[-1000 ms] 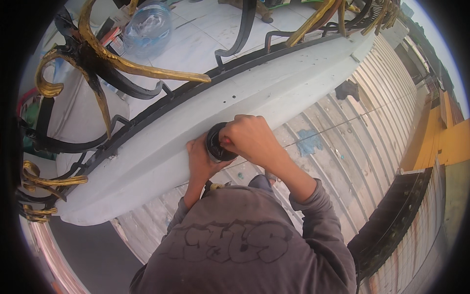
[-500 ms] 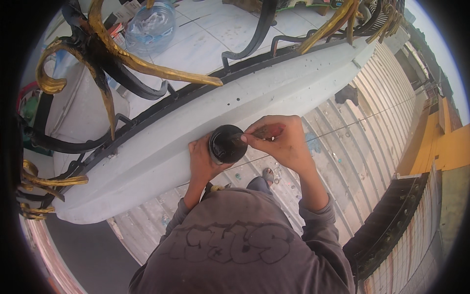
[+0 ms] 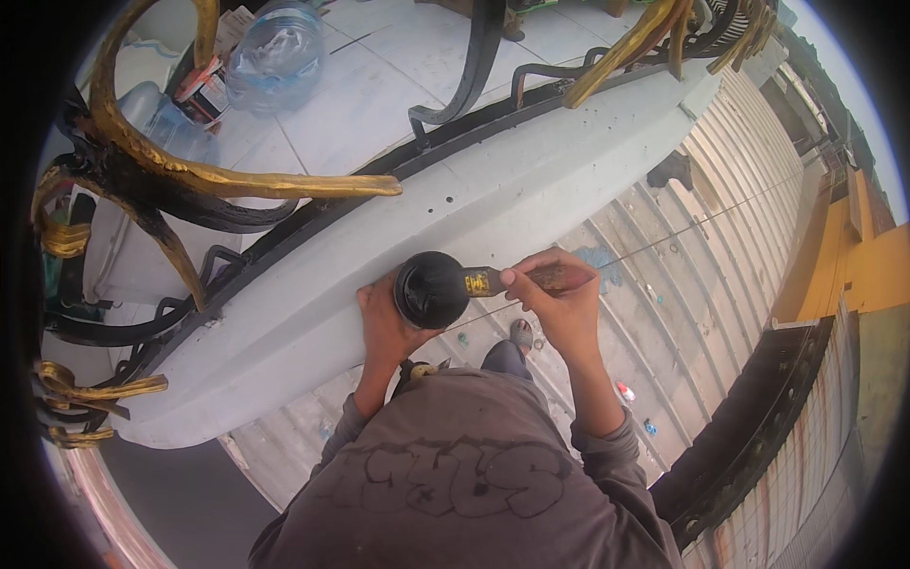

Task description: The person paints a metal railing on a balcony using a paintbrush and a small container of black paint. They repeatedly dip the brush into the paint and apply it to the vertical bars and decorative elements of the railing.

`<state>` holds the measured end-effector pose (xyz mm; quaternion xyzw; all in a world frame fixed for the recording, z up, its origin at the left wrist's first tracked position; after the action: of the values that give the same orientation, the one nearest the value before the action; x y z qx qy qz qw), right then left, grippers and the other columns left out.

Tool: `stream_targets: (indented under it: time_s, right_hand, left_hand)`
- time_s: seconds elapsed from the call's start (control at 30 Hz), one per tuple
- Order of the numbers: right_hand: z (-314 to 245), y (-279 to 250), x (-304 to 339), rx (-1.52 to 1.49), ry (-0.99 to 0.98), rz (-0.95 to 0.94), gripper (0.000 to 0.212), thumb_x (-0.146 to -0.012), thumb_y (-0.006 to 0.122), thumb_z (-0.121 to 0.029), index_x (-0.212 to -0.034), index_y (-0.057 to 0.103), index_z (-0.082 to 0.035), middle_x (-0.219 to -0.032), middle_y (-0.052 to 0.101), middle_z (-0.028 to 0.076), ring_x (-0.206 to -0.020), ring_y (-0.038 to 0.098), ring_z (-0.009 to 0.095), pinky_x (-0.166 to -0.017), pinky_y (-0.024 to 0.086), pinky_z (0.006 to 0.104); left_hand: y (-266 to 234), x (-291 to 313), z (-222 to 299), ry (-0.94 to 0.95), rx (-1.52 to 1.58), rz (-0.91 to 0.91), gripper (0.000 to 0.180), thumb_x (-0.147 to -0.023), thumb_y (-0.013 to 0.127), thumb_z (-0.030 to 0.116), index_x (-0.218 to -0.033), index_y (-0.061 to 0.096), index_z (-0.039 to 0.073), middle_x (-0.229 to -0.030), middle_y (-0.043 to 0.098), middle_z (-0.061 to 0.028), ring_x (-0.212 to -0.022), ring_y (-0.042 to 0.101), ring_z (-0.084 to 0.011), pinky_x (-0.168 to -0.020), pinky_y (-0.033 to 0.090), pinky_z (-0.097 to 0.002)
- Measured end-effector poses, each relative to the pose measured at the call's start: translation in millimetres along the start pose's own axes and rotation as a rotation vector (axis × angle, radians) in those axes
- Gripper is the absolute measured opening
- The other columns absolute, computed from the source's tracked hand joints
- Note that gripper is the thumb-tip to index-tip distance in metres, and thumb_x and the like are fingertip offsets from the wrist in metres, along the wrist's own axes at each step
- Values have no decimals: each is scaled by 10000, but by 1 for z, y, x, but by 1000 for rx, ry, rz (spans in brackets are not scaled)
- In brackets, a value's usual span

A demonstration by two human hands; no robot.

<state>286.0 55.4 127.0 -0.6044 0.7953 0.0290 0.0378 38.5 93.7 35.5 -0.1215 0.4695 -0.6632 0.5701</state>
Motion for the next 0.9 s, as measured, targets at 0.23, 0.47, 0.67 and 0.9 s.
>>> stream_targets:
  time_s: [0.23,0.47,0.67,0.9]
  right_hand:
    - [-56,88,-10,725,-580,-452,156,-820,836,-239,-834,755,-106,-749,697,29,-682,636,199,-598,512,327]
    - [-57,128,-11,989,-616,-704,136,-808,792,-258,-831,742,-133,-721,657,20,-790,632,237,-652,525,385]
    - [-76,68,-23,626,-423,-469,136,-797,862,-158,-861,773,-78,-754,706,43,-658,675,175,-606,519,295]
    - [18,-5,-18,26,117,-58,225,-858,867,-147,-917,715,8,-797,745,93,-701,742,144,-556,529,233]
  left_hand:
    - [-3,-2,4,53,37,73,997,-579,914,593,-1338,574,43,-1264,645,-107,-1184,580,-330,-1030,362,-483]
    - [-5,-6,3,5,91,62,958,-561,969,503,-1319,596,53,-1208,681,-97,-1144,600,-312,-1017,372,-479]
    - [-12,-7,10,44,101,129,925,-546,971,482,-1298,624,71,-1230,692,-91,-1178,595,-309,-1052,372,-468]
    - [-1,-6,5,-45,52,-14,1061,-582,908,585,-1420,533,52,-1372,646,-114,-1262,582,-313,-1105,327,-460]
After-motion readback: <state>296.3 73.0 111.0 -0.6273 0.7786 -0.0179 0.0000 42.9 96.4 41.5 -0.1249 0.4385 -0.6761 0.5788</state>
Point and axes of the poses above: each hand's wrist, its own x-axis away from the middle knuckle, its own y-axis out of the palm, z = x × y, the point moved 10 cm from there along -x, towards the middle knuckle
